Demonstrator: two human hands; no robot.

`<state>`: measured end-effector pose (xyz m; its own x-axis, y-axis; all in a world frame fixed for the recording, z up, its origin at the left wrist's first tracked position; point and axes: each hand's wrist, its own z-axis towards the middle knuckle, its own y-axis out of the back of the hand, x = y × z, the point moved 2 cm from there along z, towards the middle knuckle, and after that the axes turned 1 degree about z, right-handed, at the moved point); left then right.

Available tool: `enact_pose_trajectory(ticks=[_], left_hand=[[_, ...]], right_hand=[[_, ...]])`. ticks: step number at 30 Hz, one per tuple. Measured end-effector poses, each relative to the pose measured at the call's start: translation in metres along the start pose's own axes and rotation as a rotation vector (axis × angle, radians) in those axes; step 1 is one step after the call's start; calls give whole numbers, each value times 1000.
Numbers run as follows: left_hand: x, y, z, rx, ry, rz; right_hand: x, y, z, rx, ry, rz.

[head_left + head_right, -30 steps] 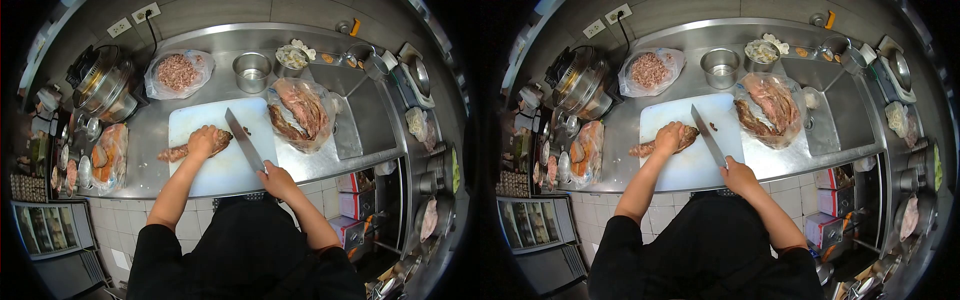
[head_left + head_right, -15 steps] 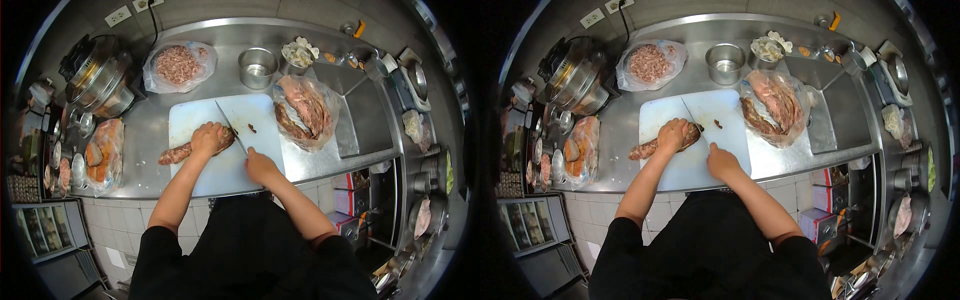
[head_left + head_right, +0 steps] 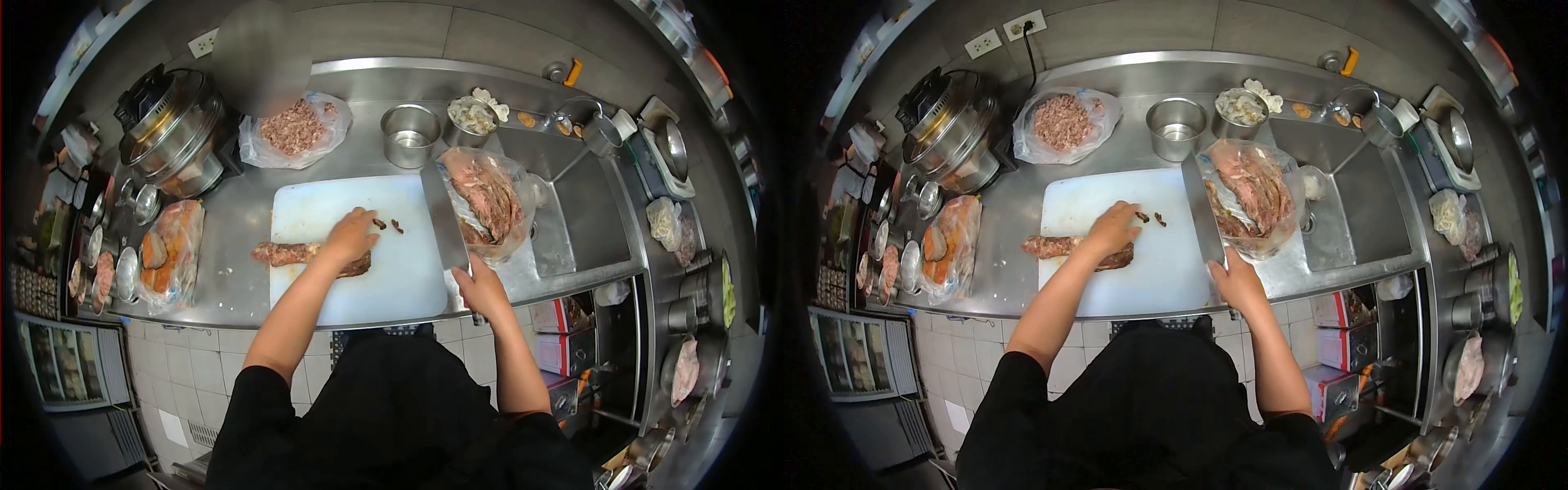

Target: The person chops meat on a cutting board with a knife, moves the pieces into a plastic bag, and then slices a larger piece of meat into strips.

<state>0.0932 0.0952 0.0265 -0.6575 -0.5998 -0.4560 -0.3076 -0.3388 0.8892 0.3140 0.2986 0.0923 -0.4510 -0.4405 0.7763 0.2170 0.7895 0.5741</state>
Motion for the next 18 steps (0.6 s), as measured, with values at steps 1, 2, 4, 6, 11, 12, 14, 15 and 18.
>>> enact_pose_trajectory(ticks=[1,2,4,6,11,12,14,15,18], left_hand=[[-13,-8,8,3,-9,4],[-25,-16,14,10,44,-20],[-40,-32,23,-13,25,-40],[-44,-44,27,-34,11,-57],[-44,-57,20,-10,-4,-161],[-43,-57,15,-21,12,-160],[-40,-55,3,-39,65,-380],[-43,-48,-6,-51,84,-380],[-56,-18,-45,28,427,-1197]], right_hand=[[1,7,-10,18,-39,39],[0,13,-18,37,-80,77],[-11,19,-30,46,-109,128],[-20,23,-39,62,-137,180],[-27,35,-41,72,-141,233],[-27,36,-38,87,-130,226],[-26,37,-30,124,-125,247],[-24,36,-25,143,-116,239],[-16,32,-6,216,-32,194]])
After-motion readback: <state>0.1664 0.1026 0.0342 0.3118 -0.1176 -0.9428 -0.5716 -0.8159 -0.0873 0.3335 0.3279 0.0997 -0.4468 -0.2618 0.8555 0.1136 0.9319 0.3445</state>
